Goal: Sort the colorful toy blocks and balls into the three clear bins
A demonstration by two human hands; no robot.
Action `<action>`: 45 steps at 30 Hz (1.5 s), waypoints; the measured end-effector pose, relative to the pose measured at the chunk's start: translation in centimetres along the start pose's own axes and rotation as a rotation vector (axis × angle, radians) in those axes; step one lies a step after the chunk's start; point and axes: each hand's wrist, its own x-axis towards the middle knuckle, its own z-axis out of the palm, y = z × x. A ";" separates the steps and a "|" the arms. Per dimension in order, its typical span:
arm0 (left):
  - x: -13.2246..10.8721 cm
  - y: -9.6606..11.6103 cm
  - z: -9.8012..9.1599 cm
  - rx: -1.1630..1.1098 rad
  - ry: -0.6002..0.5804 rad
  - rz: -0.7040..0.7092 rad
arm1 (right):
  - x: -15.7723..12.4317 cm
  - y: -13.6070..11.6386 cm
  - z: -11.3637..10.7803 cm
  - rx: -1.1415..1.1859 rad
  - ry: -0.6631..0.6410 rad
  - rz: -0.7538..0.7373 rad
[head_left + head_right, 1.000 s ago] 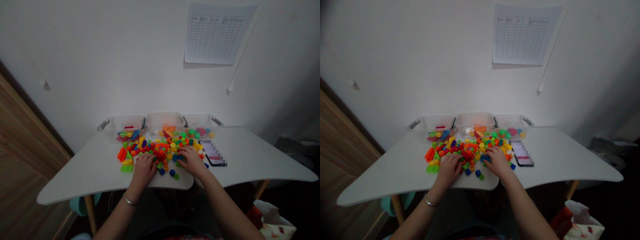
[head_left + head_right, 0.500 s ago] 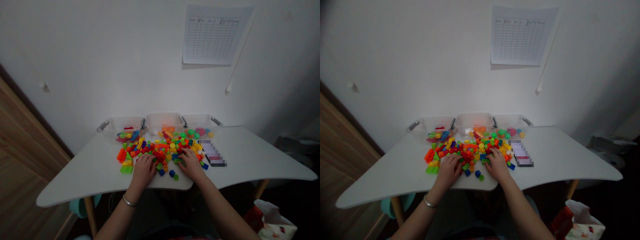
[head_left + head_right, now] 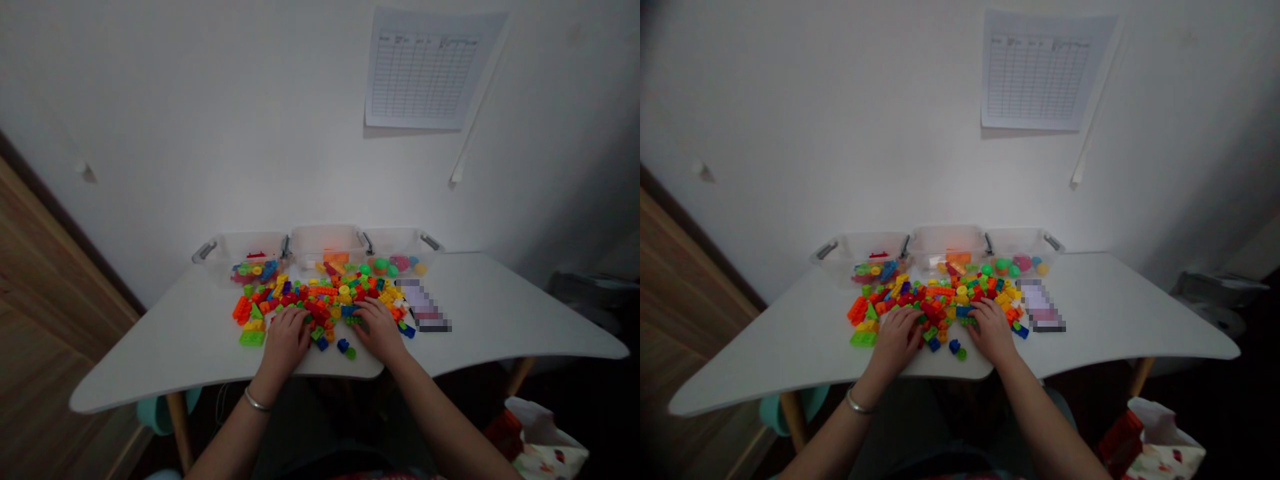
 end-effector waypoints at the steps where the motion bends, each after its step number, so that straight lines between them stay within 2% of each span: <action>1: 0.0 0.0 0.0 0.000 -0.001 0.000 | 0.0 0.0 0.0 -0.002 0.001 -0.004; 12: 0.0 0.1 0.0 0.011 -0.001 0.006 | 0.0 0.6 0.5 -0.035 0.071 -0.041; 22: 0.0 0.0 0.1 -0.004 0.004 0.000 | -0.1 0.8 0.5 0.051 0.122 -0.043; 25: 0.0 0.0 0.1 -0.001 -0.003 -0.001 | 0.1 0.8 0.7 0.129 0.152 0.017; 28: 0.0 0.0 0.1 -0.009 -0.008 -0.004 | 0.4 0.8 0.8 0.188 0.160 0.156; 30: 0.0 0.0 0.0 -0.012 -0.008 -0.002 | 0.5 0.7 0.7 0.192 0.136 0.227; 32: 0.0 0.0 -0.1 -0.010 -0.009 -0.003 | 0.6 0.5 0.5 0.163 0.089 0.233; 37: 0.0 0.1 -0.1 -0.003 -0.017 -0.010 | 1.6 -0.7 -0.2 0.022 -0.003 0.090; 41: 0.1 0.2 -0.2 -0.002 -0.019 -0.007 | 3.2 -2.3 -0.3 -0.053 -0.124 -0.049; 45: 0.2 0.3 -0.3 -0.007 -0.017 -0.012 | 4.1 -3.4 0.1 -0.075 -0.172 -0.064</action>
